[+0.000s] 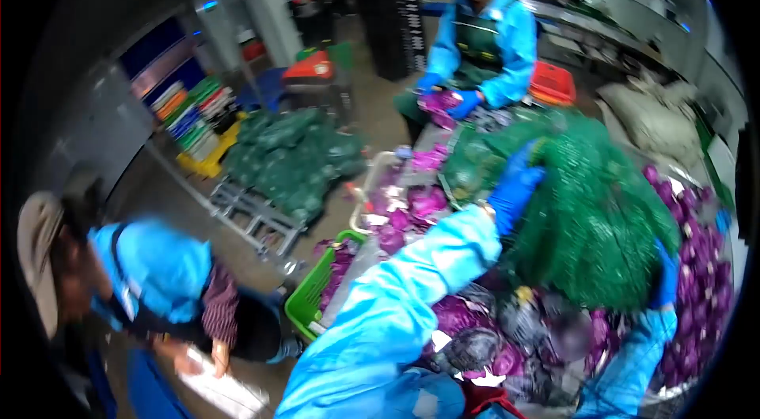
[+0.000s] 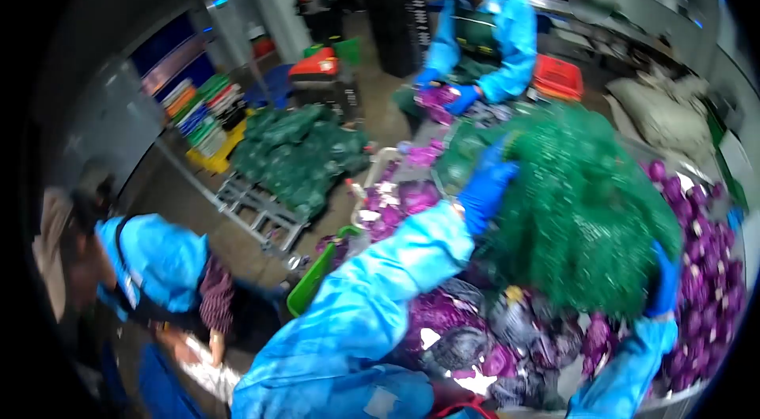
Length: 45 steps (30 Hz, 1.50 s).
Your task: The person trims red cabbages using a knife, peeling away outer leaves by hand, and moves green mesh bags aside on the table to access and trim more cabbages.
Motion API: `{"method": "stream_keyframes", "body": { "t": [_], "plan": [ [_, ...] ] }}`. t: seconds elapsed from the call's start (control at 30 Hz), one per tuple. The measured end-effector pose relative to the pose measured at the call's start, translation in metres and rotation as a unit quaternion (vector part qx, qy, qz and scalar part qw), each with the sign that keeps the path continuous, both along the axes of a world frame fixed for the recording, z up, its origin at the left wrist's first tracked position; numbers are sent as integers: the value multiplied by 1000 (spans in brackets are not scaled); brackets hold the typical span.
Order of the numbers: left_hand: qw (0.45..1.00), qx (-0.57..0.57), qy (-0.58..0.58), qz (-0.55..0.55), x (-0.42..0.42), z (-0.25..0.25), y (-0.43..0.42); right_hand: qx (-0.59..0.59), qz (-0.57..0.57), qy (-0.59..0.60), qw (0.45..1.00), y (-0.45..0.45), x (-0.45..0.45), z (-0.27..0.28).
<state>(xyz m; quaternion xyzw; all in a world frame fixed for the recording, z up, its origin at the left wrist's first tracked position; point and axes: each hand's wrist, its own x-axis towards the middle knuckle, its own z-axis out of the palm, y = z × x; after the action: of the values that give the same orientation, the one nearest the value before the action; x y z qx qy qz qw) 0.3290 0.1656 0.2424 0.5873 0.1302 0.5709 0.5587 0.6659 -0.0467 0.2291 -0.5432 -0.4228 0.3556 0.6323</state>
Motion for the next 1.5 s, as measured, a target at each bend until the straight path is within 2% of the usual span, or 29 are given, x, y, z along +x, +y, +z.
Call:
{"method": "stream_keyframes", "body": {
  "t": [0.03,0.07,0.1,0.13,0.17,0.27,0.33,0.4,0.47,0.5,0.53,0.57,0.67,0.7,0.8,0.83,0.9,0.97,1.0,1.07,1.13,1.2,1.27,1.3,1.33,1.37,1.4,1.47,1.5],
  "plan": [
    [986,-107,-30,-128,-5,11,-10,-27,-60,6,998,-21,7,-34],
    [996,-62,0,-67,-5,10,-7,-54,-40,2,998,-20,-15,-36],
    [986,-128,-24,-100,-3,13,-13,-80,-20,-3,997,-20,-37,-38],
    [987,-100,1,-125,2,12,-8,-135,30,-13,990,-16,-73,-18],
    [978,-106,-61,-169,19,2,-11,-149,84,-62,983,-7,-94,-15],
    [972,-76,-14,-220,55,2,-42,-111,156,-187,964,28,-146,-21],
    [971,-22,31,-237,69,15,-61,-53,53,-200,977,52,-152,-53],
    [964,54,58,-255,67,24,-69,63,-54,-464,882,63,-122,-80],
    [947,-19,102,-306,48,29,-67,119,-87,-415,898,55,-111,-75],
    [957,60,140,-247,41,14,-53,121,-69,-233,962,46,-114,-60],
    [958,136,175,-184,36,-12,-35,120,-46,-41,991,39,-114,-52],
    [952,87,222,-190,27,-36,-27,71,-30,195,978,36,-107,-55],
    [925,35,297,-233,17,-102,-46,93,-67,369,922,30,-123,-2],
    [913,53,331,-231,21,-119,-56,135,-4,425,895,32,-119,16],
    [868,45,447,-212,44,-138,-74,171,23,285,943,30,-128,67],
    [901,54,369,-222,54,-174,-65,196,-32,129,971,31,-127,69],
    [937,-68,279,-199,70,-178,-52,191,-52,129,972,16,-125,73],
    [950,-226,129,-173,72,-137,-47,193,-48,203,959,2,-120,77],
    [950,-250,56,-177,73,-88,-49,196,-29,277,940,-4,-117,76],
    [934,-286,-94,-191,74,9,-54,201,-13,304,931,-16,-111,77],
    [978,-53,-22,-200,59,51,-24,205,42,377,902,-26,-107,87],
    [975,123,-54,-176,59,106,-53,208,36,302,930,-20,-91,74],
    [969,133,-35,-204,70,122,-89,149,17,105,983,-2,-60,24],
    [925,345,109,-114,69,119,-94,110,-10,-26,994,0,-50,5],
    [882,403,210,-126,71,118,-110,51,-62,-216,973,-9,-44,-9],
    [863,369,262,-224,77,92,-100,-11,-114,-399,910,-19,-38,-17],
    [797,425,330,-275,75,68,-86,-77,-160,-565,806,-28,-36,-19],
    [715,388,450,-369,61,27,-76,43,-139,-375,915,-51,-49,-3],
    [723,259,509,-389,55,23,-82,104,-127,-273,948,-61,-53,4]
  ]
}}
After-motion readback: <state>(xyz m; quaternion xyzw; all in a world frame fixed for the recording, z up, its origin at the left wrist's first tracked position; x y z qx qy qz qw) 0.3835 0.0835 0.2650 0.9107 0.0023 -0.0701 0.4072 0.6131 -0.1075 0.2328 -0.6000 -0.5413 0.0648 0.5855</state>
